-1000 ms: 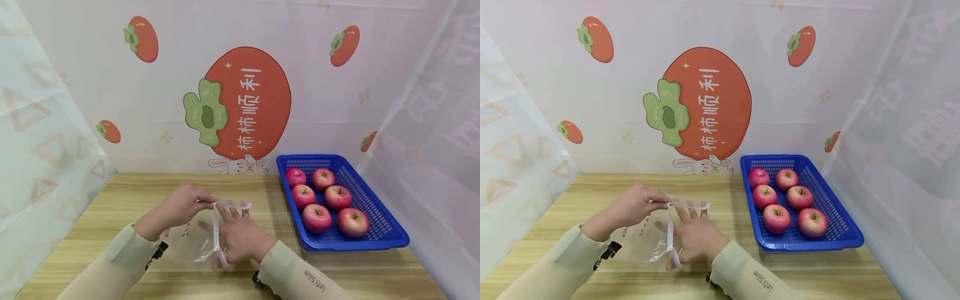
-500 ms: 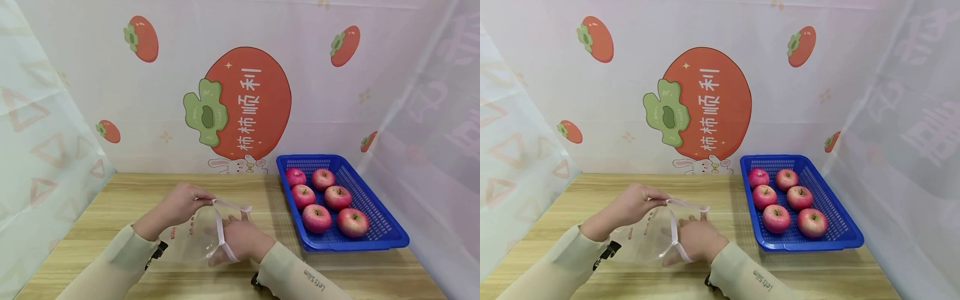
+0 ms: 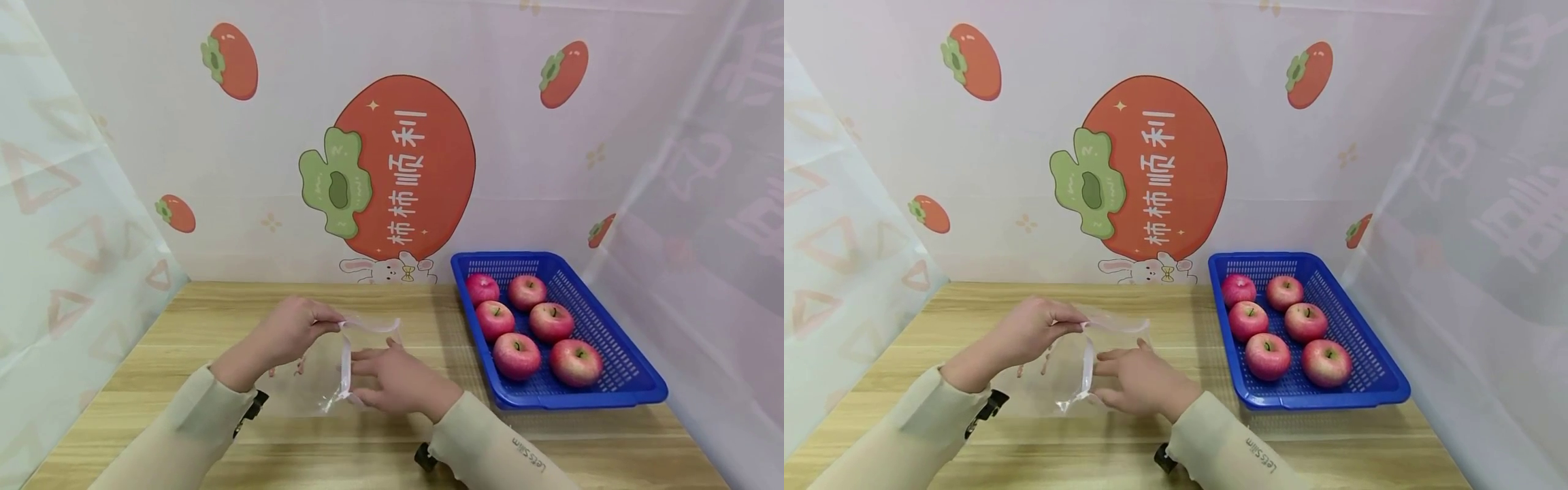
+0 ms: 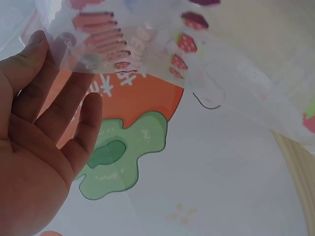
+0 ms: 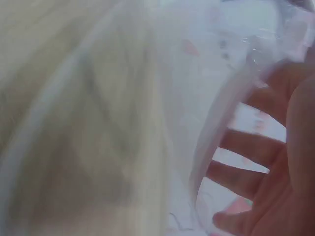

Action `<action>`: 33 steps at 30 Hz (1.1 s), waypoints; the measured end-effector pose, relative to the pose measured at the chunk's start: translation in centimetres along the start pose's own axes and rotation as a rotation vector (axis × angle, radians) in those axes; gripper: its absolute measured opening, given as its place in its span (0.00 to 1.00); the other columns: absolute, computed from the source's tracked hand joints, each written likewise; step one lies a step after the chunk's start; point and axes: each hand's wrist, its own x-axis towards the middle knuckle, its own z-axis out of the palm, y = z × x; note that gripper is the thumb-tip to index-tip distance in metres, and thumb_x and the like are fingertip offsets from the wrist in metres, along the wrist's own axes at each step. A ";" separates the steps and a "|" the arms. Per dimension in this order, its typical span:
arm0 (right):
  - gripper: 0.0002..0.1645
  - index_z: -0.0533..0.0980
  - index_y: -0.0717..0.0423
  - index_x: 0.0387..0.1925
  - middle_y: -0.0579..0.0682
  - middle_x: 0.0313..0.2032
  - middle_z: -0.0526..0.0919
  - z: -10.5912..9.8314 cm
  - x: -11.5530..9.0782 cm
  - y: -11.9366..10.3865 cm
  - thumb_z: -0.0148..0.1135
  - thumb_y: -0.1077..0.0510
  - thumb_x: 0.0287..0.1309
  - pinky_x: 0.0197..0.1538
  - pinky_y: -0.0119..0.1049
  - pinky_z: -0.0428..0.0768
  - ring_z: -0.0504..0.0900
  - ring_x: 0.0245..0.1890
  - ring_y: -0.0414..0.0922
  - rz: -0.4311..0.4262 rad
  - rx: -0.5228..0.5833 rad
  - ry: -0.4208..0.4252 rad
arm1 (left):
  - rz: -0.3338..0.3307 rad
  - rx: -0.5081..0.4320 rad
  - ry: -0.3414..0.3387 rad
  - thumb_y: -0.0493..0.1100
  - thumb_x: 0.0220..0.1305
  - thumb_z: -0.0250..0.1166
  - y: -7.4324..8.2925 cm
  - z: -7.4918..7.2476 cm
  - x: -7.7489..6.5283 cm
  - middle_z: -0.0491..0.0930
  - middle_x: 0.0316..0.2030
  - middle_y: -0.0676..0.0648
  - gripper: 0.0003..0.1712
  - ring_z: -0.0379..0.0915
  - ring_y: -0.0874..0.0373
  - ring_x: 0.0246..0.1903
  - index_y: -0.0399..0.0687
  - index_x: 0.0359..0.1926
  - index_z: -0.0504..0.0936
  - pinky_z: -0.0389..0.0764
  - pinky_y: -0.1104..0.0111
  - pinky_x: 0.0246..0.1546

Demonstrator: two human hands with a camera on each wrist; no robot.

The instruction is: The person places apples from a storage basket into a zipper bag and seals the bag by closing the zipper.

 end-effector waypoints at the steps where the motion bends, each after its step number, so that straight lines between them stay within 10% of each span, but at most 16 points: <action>1: 0.28 0.77 0.39 0.64 0.44 0.63 0.76 -0.2 -0.2 0.1 0.58 0.37 0.67 0.65 0.70 0.55 0.71 0.65 0.46 -0.005 0.014 -0.006 | -0.009 0.002 0.005 0.36 0.61 0.71 -0.1 -0.1 0.0 0.87 0.38 0.55 0.09 0.83 0.57 0.40 0.49 0.42 0.91 0.83 0.60 0.41; 10: 0.36 0.76 0.33 0.65 0.49 0.66 0.73 0.1 -0.5 0.4 0.51 0.24 0.62 0.65 0.71 0.54 0.69 0.65 0.61 -0.028 -0.130 -0.028 | -0.003 0.034 0.035 0.37 0.59 0.72 -0.8 -0.9 -0.3 0.87 0.36 0.55 0.08 0.84 0.58 0.38 0.49 0.40 0.91 0.83 0.59 0.39; 19: 0.29 0.75 0.43 0.67 0.50 0.64 0.75 0.0 -1.1 0.2 0.56 0.39 0.69 0.69 0.60 0.58 0.71 0.65 0.51 -0.069 -0.149 0.078 | -0.029 0.029 0.032 0.36 0.60 0.72 -0.9 -0.5 -0.5 0.87 0.37 0.54 0.09 0.83 0.58 0.38 0.49 0.42 0.91 0.83 0.60 0.39; 33: 0.37 0.72 0.44 0.69 0.49 0.70 0.68 -5.8 -5.4 -1.2 0.66 0.38 0.61 0.68 0.54 0.64 0.66 0.69 0.51 0.060 0.200 0.187 | -0.101 0.062 0.027 0.40 0.64 0.70 -1.0 -0.6 -0.3 0.87 0.40 0.51 0.10 0.83 0.52 0.43 0.48 0.45 0.90 0.81 0.53 0.46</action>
